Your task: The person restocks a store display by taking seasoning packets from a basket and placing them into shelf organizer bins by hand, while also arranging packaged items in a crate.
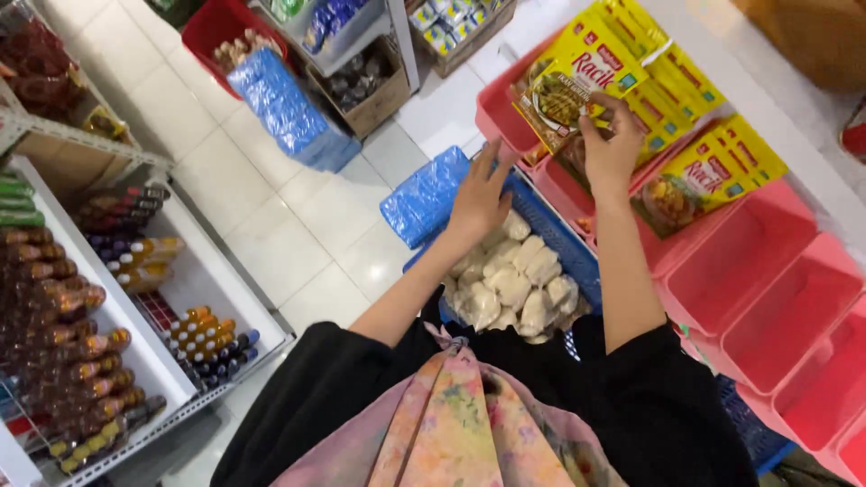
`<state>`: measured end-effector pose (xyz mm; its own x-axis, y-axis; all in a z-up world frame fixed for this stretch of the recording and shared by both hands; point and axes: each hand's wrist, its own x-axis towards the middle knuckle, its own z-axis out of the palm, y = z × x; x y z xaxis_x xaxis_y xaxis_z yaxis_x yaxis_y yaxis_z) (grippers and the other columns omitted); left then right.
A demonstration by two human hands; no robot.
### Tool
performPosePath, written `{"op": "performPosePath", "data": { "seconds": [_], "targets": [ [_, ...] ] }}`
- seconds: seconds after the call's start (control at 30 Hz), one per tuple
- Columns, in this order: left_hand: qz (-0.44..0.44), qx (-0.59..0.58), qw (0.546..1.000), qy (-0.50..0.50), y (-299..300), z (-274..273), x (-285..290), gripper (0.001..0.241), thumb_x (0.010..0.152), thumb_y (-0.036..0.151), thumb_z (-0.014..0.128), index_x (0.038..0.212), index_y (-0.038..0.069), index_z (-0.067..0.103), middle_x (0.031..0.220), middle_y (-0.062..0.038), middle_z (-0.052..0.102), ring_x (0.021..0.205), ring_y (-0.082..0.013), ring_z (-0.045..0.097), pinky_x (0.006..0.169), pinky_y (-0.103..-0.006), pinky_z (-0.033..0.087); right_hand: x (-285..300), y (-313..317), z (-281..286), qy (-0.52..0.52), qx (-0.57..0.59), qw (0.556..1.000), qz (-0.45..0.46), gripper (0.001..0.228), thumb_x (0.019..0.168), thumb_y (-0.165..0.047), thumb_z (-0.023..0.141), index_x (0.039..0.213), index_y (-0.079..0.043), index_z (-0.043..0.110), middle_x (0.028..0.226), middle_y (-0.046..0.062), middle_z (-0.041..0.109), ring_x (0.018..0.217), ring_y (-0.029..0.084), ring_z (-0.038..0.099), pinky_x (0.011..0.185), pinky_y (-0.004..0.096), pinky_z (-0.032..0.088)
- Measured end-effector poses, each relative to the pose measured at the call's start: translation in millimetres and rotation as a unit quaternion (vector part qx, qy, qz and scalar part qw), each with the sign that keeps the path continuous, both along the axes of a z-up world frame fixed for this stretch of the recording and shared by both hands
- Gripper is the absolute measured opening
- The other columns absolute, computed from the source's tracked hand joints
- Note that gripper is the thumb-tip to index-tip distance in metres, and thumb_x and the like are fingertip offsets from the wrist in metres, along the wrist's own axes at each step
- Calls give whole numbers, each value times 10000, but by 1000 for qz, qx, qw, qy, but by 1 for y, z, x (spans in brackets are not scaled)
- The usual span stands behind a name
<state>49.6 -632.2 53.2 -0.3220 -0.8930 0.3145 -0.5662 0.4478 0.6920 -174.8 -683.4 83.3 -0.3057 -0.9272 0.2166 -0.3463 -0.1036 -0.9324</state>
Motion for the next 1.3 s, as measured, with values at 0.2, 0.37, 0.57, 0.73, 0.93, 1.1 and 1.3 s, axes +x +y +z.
{"op": "performPosePath", "data": {
  "seconds": [0.2, 0.37, 0.57, 0.73, 0.93, 1.1, 1.3],
  "targets": [
    [-35, 47, 998, -17, 12, 5, 13, 799, 812, 60, 697, 1547, 147, 399, 1644, -219, 316, 1481, -446, 367, 1163, -520, 381, 8, -35, -27, 156, 54, 985, -41, 333, 995, -90, 782, 1315, -109, 695, 981, 126, 706, 806, 198, 669, 747, 342, 539],
    [-59, 180, 981, 53, 41, -3, 49, 782, 859, 107, 694, 1574, 93, 378, 1544, -255, 420, 1364, -455, 483, 1136, -483, 430, 38, -3, 6, 373, -45, 915, -149, 351, 881, -281, 775, 1217, -206, 709, 1408, 150, 518, 1077, 339, 644, 865, 423, 537],
    [-32, 251, 962, 105, 129, -27, 103, 556, 908, 143, 612, 1441, 22, 511, 1242, -203, 673, 1158, -339, 655, 998, -417, 521, 83, 163, 2, 226, -9, 973, 47, 498, 1006, -77, 687, 1483, -26, 551, 1544, 164, 555, 1522, 403, 426, 1259, 526, 301],
    [95, 340, 927, 127, 213, -17, 118, 455, 948, 205, 619, 1383, 78, 574, 1187, -127, 687, 1083, -246, 683, 904, -363, 534, 97, 277, -20, 79, 99, 975, 181, 344, 913, -110, 690, 1255, -82, 676, 1420, 149, 574, 1310, 316, 569, 1029, 422, 493],
    [188, 273, 928, 167, 308, -2, 83, 420, 951, 187, 622, 1351, 64, 602, 1158, -117, 709, 1065, -232, 686, 899, -358, 527, 58, 342, -2, 133, 66, 955, 255, 357, 912, -104, 679, 1266, -68, 685, 1416, 145, 581, 1199, 294, 604, 989, 378, 493],
    [187, 274, 922, 199, 404, -9, 17, 407, 955, 188, 629, 1334, 42, 607, 1163, -139, 705, 1066, -243, 685, 903, -364, 543, -21, 418, 29, 115, 40, 964, 235, 301, 972, -74, 641, 1270, -53, 674, 1406, 146, 579, 1210, 271, 615, 997, 360, 513],
    [100, 243, 945, 197, 501, -18, -64, 422, 940, 198, 648, 1315, 8, 612, 1211, -182, 690, 1065, -286, 718, 892, -380, 574, -82, 523, 20, 96, 43, 972, 211, 247, 985, -32, 636, 1230, -26, 670, 1340, 120, 632, 1142, 232, 648, 949, 327, 539]
  ]
}}
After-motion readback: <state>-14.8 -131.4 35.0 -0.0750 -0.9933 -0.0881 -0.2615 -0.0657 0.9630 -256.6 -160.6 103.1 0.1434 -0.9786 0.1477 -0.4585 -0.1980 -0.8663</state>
